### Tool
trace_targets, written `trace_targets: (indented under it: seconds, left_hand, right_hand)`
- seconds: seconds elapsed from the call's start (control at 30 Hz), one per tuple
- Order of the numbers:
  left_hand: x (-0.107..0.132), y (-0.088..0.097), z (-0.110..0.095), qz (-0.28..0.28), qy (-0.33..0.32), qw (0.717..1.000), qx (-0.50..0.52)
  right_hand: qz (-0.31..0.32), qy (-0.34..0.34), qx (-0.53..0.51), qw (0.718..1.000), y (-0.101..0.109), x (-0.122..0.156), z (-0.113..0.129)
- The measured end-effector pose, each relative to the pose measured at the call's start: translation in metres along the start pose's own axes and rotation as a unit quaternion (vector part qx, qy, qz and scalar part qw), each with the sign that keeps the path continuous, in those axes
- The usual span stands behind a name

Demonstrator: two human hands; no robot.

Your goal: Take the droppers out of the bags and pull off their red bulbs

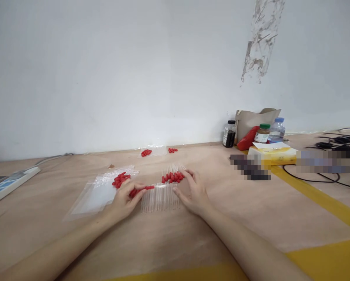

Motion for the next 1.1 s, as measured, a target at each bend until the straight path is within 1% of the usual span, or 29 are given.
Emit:
trace_targets:
  seconds: [0.1,0.13,0.2,0.33,0.43,0.6,0.77,0.87,0.93,1.0,1.07,1.1]
  left_hand:
    - [0.019,0.003,0.002,0.003,-0.026,1.000,0.012]
    - [0.021,0.003,0.002,0.001,-0.033,0.999,0.015]
    - [0.022,0.000,-0.001,0.001,-0.052,0.998,0.018]
    - [0.019,-0.006,-0.010,0.015,-0.086,0.996,0.013]
    - [0.018,-0.010,-0.016,0.028,-0.093,0.995,-0.020]
    - [0.020,-0.014,-0.023,0.040,-0.114,0.988,-0.099]
    - [0.026,-0.015,-0.030,0.066,-0.140,0.979,-0.134]
    - [0.030,-0.011,-0.030,0.073,-0.149,0.977,-0.135]
    - [0.033,-0.006,-0.024,0.067,-0.136,0.980,-0.128]
    - [0.035,0.002,-0.014,0.039,-0.109,0.987,-0.110]
    - [0.036,0.009,-0.004,0.005,-0.082,0.994,-0.074]
    - [0.034,0.011,-0.001,-0.006,-0.072,0.996,-0.051]
  right_hand:
    - [0.052,0.113,0.054,0.991,-0.003,0.002,0.024]
    - [0.069,0.141,0.067,0.985,-0.005,0.003,0.031]
    - [0.086,0.173,0.085,0.978,-0.010,0.005,0.038]
    - [0.087,0.187,0.102,0.973,-0.019,0.007,0.042]
    - [0.095,0.195,0.106,0.970,-0.024,0.009,0.041]
    - [0.097,0.211,0.104,0.967,-0.023,0.013,0.045]
    - [0.101,0.246,0.101,0.959,-0.021,0.019,0.051]
    - [0.113,0.246,0.097,0.958,-0.017,0.022,0.048]
    - [0.115,0.231,0.091,0.962,-0.010,0.020,0.041]
    - [0.102,0.189,0.085,0.973,0.001,0.014,0.029]
    - [0.084,0.115,0.085,0.986,0.012,0.006,0.015]
    - [0.087,0.090,0.083,0.989,0.015,0.003,0.009]
Point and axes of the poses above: each hand's wrist, its own x-axis away from the middle knuckle, its own y-axis out of the back of the hand, z = x × y, the point moved 4 cm from there along -x, towards the middle knuckle, and after that the axes turned 9 degrees about z, right-handed, at the moved point
